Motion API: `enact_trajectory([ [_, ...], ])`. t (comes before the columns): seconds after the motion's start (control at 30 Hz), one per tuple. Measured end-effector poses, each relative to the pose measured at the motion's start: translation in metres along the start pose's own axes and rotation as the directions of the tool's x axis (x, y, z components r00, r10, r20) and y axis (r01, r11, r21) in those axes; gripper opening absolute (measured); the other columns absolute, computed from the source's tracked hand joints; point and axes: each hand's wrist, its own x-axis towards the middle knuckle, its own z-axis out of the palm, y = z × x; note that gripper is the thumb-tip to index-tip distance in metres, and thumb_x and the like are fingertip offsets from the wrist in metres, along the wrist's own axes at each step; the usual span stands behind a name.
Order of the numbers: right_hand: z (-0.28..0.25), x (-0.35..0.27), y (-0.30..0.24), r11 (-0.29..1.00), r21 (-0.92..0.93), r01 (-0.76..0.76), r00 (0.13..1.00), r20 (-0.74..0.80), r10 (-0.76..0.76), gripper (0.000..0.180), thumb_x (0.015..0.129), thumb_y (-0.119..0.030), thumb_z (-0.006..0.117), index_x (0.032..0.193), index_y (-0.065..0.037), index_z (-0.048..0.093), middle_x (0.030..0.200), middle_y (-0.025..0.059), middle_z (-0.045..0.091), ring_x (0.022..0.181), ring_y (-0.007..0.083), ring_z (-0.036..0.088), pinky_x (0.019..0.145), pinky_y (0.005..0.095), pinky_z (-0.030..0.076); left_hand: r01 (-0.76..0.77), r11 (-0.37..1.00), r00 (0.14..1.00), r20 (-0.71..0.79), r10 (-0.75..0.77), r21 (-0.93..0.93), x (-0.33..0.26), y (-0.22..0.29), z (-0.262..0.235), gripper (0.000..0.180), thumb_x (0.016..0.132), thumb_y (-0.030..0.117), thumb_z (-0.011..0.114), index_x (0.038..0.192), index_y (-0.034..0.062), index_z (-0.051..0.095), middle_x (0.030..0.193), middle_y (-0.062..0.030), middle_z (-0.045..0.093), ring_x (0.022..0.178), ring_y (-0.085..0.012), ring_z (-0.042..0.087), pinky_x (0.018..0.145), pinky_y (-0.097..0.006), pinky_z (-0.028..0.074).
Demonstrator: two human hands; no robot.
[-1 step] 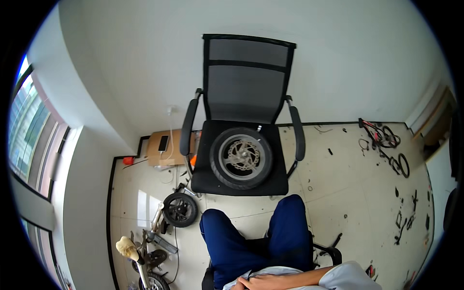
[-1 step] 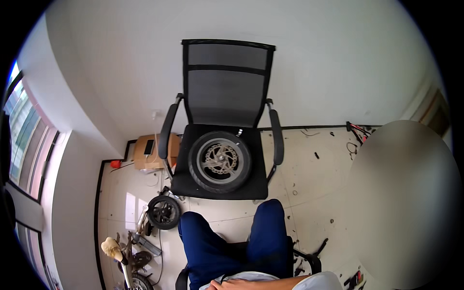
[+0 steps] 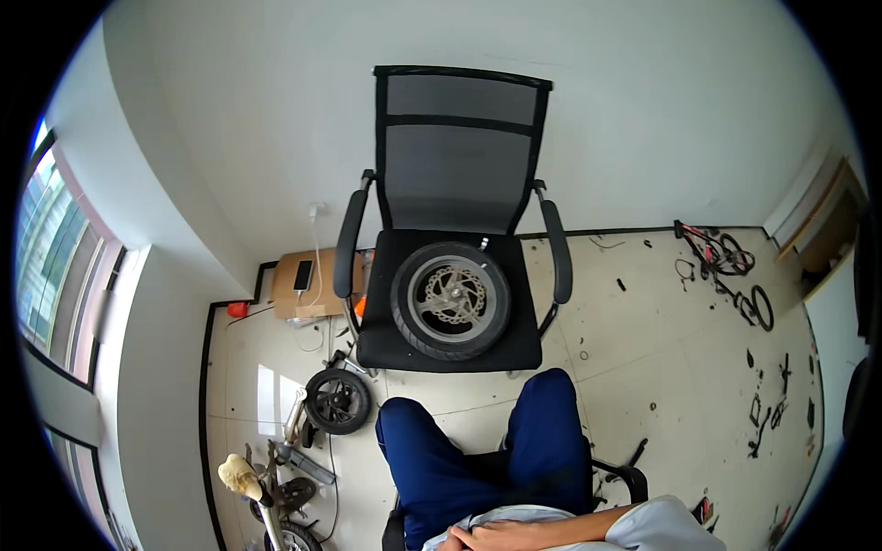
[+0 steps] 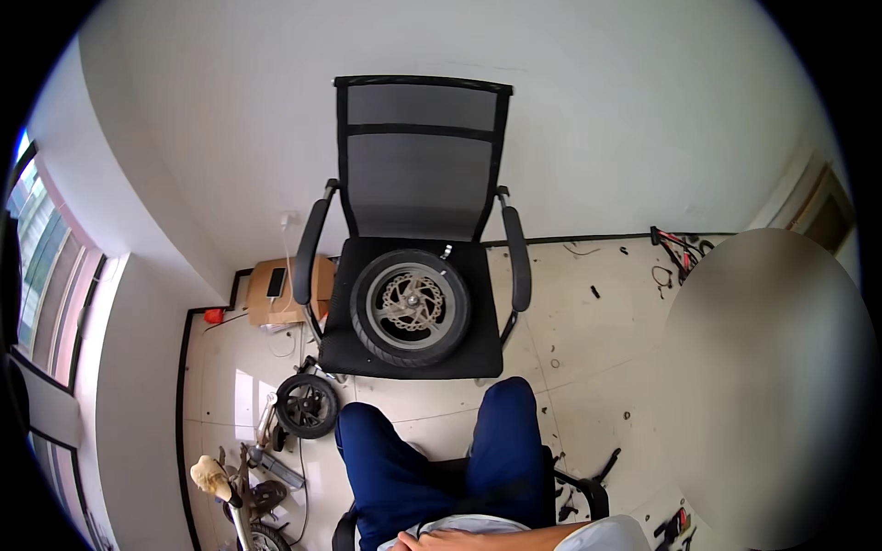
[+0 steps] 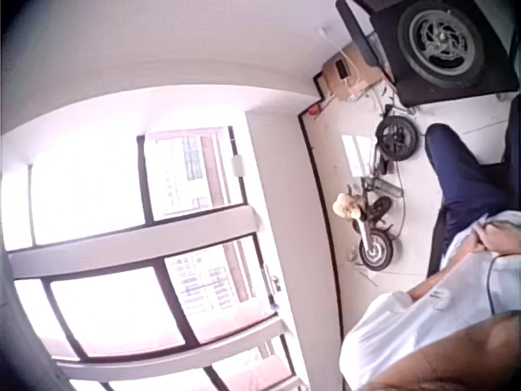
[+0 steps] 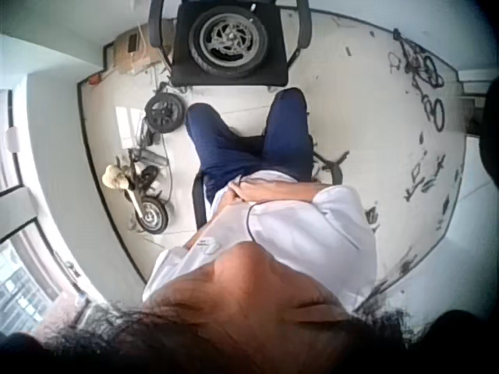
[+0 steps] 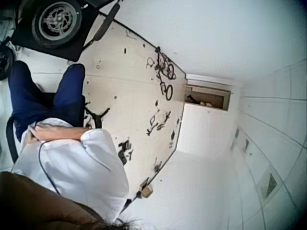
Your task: The person sits on the floor and assembles a wheel by hand, attaching a brake disc and tightening fasteners on the hub. The person handles the wheel and small hardware components throughout the clip.
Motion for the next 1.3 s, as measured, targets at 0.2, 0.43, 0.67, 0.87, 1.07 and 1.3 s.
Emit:
enact_trajectory([
  [0.2,0.013,-0.035,0.001,0.992,0.123,0.003,0.999,-0.045,0.002,0.039,0.092,-0.020,0.062,0.125,-0.003,0.049,0.094,0.0208,0.064,0.084,0.0358,0.065,0.074,0.0437,0.049,0.027,0.996,0.997,0.073,-0.021,-0.086,-0.012,-0.033,0.027,0.026,0.096,0.006,0.057,0.121,-0.0006,0.060,0.109,-0.0137,0.069,0.100,-0.0229,0.066,0.087,-0.033,0.053],
  [0.43,0.011,-0.040,0.009,0.982,0.185,0.028,0.999,-0.050,-0.019,0.034,0.090,-0.019,0.062,0.118,-0.006,0.048,0.102,0.0186,0.061,0.093,0.0335,0.064,0.083,0.0417,0.048,-0.021,0.979,1.000,0.015,0.024,-0.203,-0.027,-0.079,0.025,0.025,0.096,0.006,0.057,0.121,-0.0003,0.060,0.110,-0.0131,0.069,0.101,-0.0221,0.066,0.087,-0.033,0.053],
  [0.67,-0.004,-0.048,0.006,0.978,0.208,0.032,0.980,-0.197,0.009,0.020,0.097,-0.018,0.061,0.107,-0.001,0.058,0.077,0.0158,0.067,0.066,0.0297,0.068,0.062,0.0402,0.051,0.078,0.994,0.995,0.066,-0.073,-0.075,-0.050,-0.007,0.038,0.026,0.100,0.010,0.060,0.125,0.0018,0.059,0.111,-0.0107,0.069,0.103,-0.0182,0.066,0.087,-0.031,0.054],
  [0.87,0.016,-0.038,0.031,0.955,0.253,0.151,0.940,-0.336,-0.060,0.010,0.101,-0.011,0.052,0.101,-0.001,0.050,0.073,0.0211,0.062,0.068,0.0380,0.067,0.059,0.0455,0.047,0.022,0.930,0.995,0.087,-0.057,0.366,-0.043,0.003,0.038,0.030,0.097,0.014,0.062,0.124,0.0006,0.060,0.110,-0.0142,0.070,0.103,-0.0224,0.068,0.088,-0.033,0.054],
  [1.07,0.016,-0.037,0.040,0.944,0.310,0.111,0.971,-0.235,-0.037,0.013,0.099,-0.007,0.048,0.106,-0.002,0.039,0.074,0.0285,0.058,0.072,0.0506,0.063,0.059,0.0531,0.045,-0.020,0.809,0.990,0.127,-0.069,0.588,-0.037,0.009,0.040,0.035,0.094,0.017,0.064,0.124,-0.0005,0.061,0.109,-0.0176,0.071,0.102,-0.0266,0.069,0.089,-0.035,0.054],
  [1.3,0.012,-0.036,0.048,0.953,0.180,0.243,0.961,-0.179,-0.211,0.016,0.102,-0.016,0.050,0.108,-0.004,0.040,0.081,0.0213,0.059,0.076,0.0416,0.063,0.066,0.0470,0.047,-0.030,0.729,0.991,0.115,-0.067,0.684,-0.032,0.001,0.041,0.040,0.091,0.021,0.066,0.123,-0.0019,0.062,0.108,-0.0215,0.072,0.101,-0.0315,0.071,0.090,-0.037,0.054],
])
